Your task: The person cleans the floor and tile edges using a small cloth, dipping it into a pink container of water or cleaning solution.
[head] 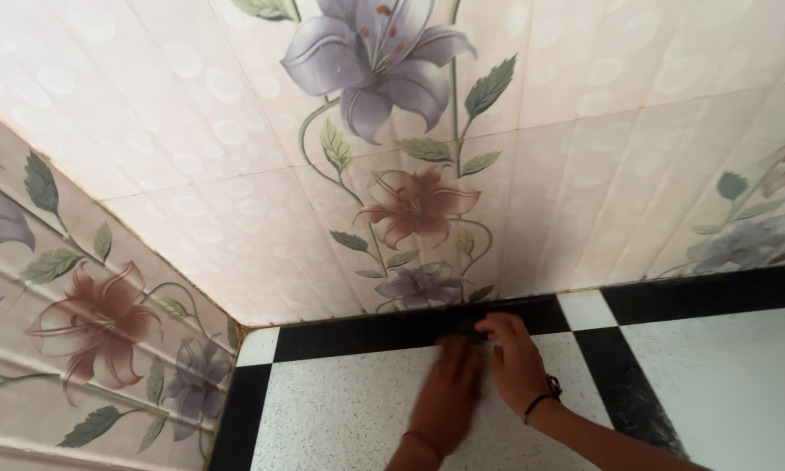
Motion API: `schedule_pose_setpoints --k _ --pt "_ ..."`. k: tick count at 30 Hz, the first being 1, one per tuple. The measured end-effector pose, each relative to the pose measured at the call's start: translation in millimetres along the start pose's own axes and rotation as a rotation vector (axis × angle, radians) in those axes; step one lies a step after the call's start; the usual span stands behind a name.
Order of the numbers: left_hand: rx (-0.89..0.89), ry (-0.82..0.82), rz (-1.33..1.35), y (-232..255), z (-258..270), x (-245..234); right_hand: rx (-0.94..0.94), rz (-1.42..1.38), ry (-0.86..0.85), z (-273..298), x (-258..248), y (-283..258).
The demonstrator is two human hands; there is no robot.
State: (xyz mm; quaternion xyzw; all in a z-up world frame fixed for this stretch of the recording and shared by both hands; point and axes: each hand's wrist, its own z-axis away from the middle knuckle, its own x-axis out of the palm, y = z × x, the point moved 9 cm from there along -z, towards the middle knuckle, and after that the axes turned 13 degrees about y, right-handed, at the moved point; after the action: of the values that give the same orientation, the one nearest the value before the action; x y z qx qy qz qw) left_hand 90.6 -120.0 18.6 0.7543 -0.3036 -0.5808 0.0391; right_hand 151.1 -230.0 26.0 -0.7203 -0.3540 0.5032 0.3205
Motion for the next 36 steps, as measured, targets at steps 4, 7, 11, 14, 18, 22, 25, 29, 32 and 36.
schedule_pose_setpoints --k 4,7,11,14,18,22,25,29,32,36 --pt "0.173 -0.280 -0.208 12.0 -17.2 25.3 -0.191 -0.162 0.152 -15.8 4.7 -40.8" --pt "0.215 -0.276 -0.434 -20.5 -18.1 19.9 -0.299 -0.175 0.179 -14.4 18.6 -63.1" --pt "0.009 0.099 -0.268 -115.4 6.3 -39.9 -0.275 -0.168 0.121 -13.6 38.7 -69.3" --pt "-0.212 0.083 -0.298 -202.7 47.1 -67.2 -0.256 -0.137 0.081 -4.5 44.3 -62.5" --pt "-0.270 -0.196 -0.771 -276.1 90.5 -92.7 -0.138 -0.076 0.001 -0.4 42.3 -42.5" --pt "-0.291 -0.314 -0.892 -261.4 103.8 -91.0 -0.151 -0.033 0.004 -2.8 30.3 -36.2" --pt "-0.422 0.006 -0.430 -203.3 96.9 -77.8 -0.132 -0.007 -0.019 -3.4 26.8 -33.1" --pt "-0.190 -0.052 -0.346 -142.4 99.2 -44.7 -0.111 0.005 -0.074 1.5 35.4 -40.1" --pt "-0.212 -0.119 -0.356 -156.0 104.6 -45.3 -0.140 0.009 -0.121 6.6 40.9 -46.7" --pt "-0.468 0.001 -0.415 -218.0 112.0 -83.7 -0.146 0.004 -0.196 10.8 46.1 -51.9"
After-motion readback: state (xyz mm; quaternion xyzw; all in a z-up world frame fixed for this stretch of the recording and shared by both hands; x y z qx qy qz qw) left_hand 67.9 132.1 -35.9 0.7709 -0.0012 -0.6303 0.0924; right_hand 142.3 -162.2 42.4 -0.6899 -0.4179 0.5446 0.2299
